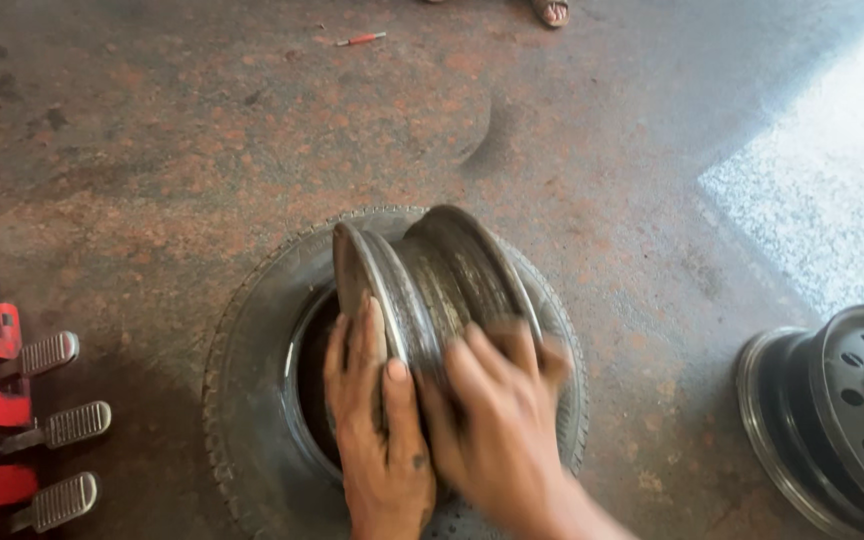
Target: The person scrubs a metal wheel rim with a blue abrasive pad, focusing on the inner and outer surfaces. The rim is positioned on top of a tire on the floor. The person repeatedly rotates the rim to access different areas while scrubbing.
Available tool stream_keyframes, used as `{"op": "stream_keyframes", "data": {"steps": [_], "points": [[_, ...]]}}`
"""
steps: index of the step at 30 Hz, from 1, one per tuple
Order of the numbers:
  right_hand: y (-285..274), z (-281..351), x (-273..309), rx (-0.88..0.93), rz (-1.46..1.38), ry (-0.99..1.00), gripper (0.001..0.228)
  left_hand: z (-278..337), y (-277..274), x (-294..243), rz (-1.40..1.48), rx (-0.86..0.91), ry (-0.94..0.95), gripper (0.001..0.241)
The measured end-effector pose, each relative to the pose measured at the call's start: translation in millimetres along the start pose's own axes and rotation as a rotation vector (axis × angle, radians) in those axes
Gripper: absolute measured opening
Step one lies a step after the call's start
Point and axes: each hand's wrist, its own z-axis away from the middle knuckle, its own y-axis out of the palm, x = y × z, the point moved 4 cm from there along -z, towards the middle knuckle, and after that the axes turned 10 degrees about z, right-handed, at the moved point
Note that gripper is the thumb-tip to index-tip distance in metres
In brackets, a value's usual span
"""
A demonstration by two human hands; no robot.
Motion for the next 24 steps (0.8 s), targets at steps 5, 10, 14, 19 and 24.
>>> {"op": "stream_keyframes", "data": {"steps": [5, 10, 14, 19, 24], "points": [[34.2, -80.0, -17.3, 0.114, -0.085, -0.08, 0.013, 1.8, -4.4, -8.5, -0.081, 0.016, 0.028, 0.057], [-1.9, 0.4, -1.7, 0.077, -0.018, -0.005, 0.016, 0.8, -2.1, -10.2, -0.036, -0.001, 0.057, 0.054], [13.4, -20.4, -12.1, 0.01, 0.029, -0.068, 0.015, 2.5, -1.9, -10.5, -0.023, -0.006, 0.068, 0.054], [38.0, -74.7, -27.2, 0.07, -0.076, -0.177, 0.014, 0.6, -5.1, -17.5, -0.073, 0.019, 0.057, 0.053], [4.6, 41.6, 4.6, -0.143, 0.055, 0.016, 0.013, 1.6, -2.1, -10.0, 0.016, -0.003, 0.06, 0.054]]}}
